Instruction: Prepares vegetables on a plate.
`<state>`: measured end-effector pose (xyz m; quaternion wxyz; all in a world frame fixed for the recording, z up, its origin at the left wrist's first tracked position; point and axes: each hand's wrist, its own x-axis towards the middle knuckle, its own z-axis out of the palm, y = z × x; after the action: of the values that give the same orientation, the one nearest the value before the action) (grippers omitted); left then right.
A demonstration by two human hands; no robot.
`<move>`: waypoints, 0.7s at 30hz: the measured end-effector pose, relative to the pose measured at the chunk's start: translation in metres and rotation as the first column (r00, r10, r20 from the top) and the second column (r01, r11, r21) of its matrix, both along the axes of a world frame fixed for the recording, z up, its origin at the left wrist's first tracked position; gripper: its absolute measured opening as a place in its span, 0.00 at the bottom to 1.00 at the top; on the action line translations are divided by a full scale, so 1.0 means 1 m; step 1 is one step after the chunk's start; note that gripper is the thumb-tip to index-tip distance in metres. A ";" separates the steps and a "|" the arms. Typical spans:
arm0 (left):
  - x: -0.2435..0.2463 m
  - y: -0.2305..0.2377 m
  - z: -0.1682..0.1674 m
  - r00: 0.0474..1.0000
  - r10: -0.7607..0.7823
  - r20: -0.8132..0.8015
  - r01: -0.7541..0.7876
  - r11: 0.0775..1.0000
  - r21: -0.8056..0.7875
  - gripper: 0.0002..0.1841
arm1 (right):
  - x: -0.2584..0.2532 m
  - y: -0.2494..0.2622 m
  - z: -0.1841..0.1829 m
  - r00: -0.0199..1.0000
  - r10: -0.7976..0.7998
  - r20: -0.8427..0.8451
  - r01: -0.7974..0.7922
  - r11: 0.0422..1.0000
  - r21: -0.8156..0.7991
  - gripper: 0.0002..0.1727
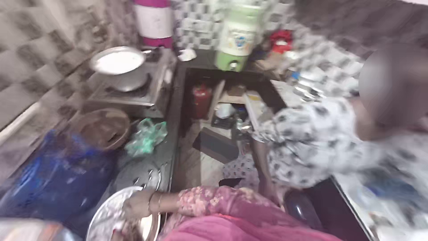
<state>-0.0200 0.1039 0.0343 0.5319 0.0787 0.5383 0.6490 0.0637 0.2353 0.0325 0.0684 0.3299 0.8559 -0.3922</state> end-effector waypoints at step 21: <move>-0.023 -0.008 -0.046 0.973 0.229 0.006 -0.228 0.967 0.116 0.15 | -0.007 0.022 -0.013 0.991 0.057 -0.120 -0.081 0.976 -0.203 0.17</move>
<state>-0.0427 0.0956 -0.0118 0.4459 0.0491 0.5074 0.7357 0.0567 0.2577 0.0195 0.0673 0.2682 0.8238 -0.4949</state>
